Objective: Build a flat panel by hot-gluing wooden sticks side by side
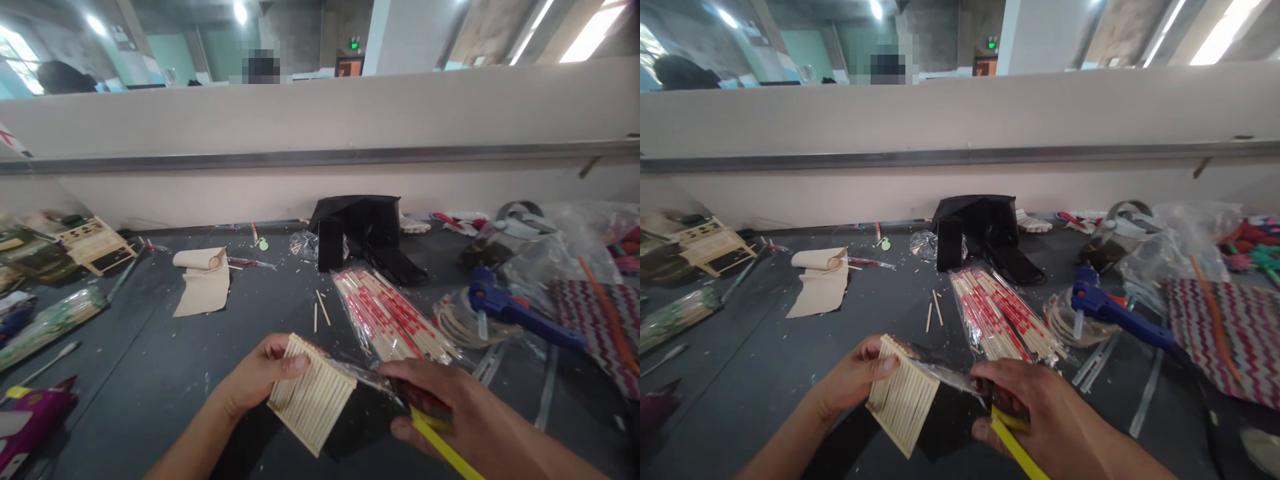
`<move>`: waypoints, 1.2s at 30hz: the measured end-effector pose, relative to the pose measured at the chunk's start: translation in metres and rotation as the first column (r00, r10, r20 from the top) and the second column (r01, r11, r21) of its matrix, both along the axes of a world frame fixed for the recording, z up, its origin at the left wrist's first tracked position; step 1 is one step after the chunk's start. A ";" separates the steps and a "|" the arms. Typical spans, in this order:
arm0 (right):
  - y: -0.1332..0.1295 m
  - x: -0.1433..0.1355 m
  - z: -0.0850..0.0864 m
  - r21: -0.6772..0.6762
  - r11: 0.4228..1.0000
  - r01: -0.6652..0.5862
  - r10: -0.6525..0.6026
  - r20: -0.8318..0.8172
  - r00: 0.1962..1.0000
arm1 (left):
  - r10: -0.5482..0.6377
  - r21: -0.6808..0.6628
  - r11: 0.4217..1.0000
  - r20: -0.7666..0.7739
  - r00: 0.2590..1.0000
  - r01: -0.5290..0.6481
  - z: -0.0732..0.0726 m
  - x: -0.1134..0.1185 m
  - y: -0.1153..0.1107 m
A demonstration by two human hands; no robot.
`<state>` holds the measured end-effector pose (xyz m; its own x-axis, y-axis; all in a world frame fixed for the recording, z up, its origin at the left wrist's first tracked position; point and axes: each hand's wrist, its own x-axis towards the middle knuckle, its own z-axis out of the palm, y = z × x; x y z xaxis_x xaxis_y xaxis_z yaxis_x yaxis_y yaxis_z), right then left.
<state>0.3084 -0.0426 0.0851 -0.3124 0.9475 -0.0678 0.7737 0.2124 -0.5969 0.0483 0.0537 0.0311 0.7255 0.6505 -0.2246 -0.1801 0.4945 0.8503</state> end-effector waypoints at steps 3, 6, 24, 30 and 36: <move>0.001 0.001 0.000 0.036 0.999 -0.033 0.032 0.011 0.999 | -0.001 0.018 1.000 -0.019 1.000 0.001 0.002 0.000 0.000; 0.001 0.004 -0.001 0.088 0.995 -0.056 0.054 0.020 0.998 | -0.010 0.042 0.999 -0.050 0.999 0.012 0.002 -0.001 0.001; 0.002 0.014 -0.003 0.141 0.973 -0.183 0.161 0.152 0.975 | -0.008 0.024 1.000 -0.055 0.998 0.010 0.000 -0.002 -0.001; 0.002 0.013 -0.006 0.252 0.956 -0.148 0.127 0.099 0.987 | -0.041 0.048 0.998 -0.052 0.998 0.044 0.000 -0.002 0.002; 0.001 0.014 -0.020 0.271 0.962 -0.024 0.019 0.022 1.000 | -0.005 -0.003 1.000 -0.008 1.000 0.005 0.001 -0.002 0.003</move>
<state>0.3222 -0.0414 0.0647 -0.3342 0.9243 0.1843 0.7780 0.3809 -0.4996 0.0467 0.0566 0.0321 0.7268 0.6465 -0.2321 -0.1710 0.4975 0.8504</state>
